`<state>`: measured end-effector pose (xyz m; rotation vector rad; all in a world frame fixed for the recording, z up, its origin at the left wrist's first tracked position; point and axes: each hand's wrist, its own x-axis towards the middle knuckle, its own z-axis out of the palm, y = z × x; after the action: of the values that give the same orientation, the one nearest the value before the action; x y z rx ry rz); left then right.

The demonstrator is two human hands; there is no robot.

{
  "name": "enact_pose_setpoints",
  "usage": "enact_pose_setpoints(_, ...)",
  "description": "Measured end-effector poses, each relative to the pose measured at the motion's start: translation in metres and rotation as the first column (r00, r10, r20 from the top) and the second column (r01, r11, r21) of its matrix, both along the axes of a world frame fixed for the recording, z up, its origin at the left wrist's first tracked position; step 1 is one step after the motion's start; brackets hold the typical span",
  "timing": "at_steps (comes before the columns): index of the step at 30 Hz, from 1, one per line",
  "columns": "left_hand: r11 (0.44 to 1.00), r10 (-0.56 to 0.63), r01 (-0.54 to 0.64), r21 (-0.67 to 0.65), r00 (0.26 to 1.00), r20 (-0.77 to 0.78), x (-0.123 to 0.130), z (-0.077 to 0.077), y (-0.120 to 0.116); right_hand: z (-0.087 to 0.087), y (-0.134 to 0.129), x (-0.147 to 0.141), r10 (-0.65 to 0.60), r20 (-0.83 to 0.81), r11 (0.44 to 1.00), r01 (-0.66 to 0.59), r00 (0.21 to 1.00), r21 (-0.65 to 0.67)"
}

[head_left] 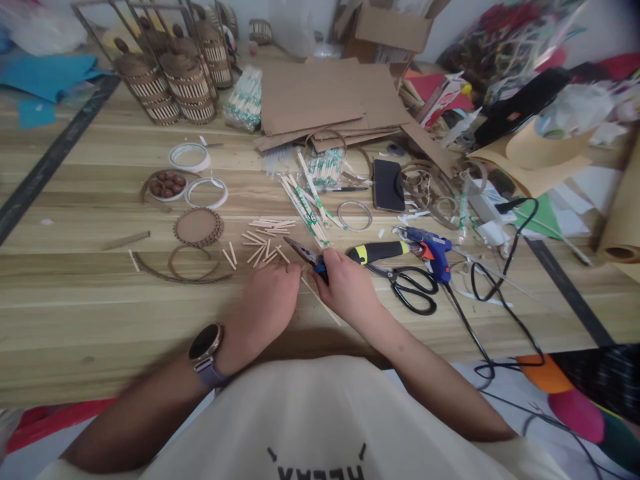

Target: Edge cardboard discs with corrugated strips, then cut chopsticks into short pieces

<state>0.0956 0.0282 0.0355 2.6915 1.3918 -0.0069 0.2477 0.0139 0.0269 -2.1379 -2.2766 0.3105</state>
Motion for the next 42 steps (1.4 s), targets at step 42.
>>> enact_pose_setpoints(42, 0.330, 0.836, 0.297, -0.896, 0.348, 0.424, 0.000, -0.021, 0.012, -0.008, -0.008, 0.007, -0.055, -0.668, 0.995, 0.095, 0.742, 0.024)
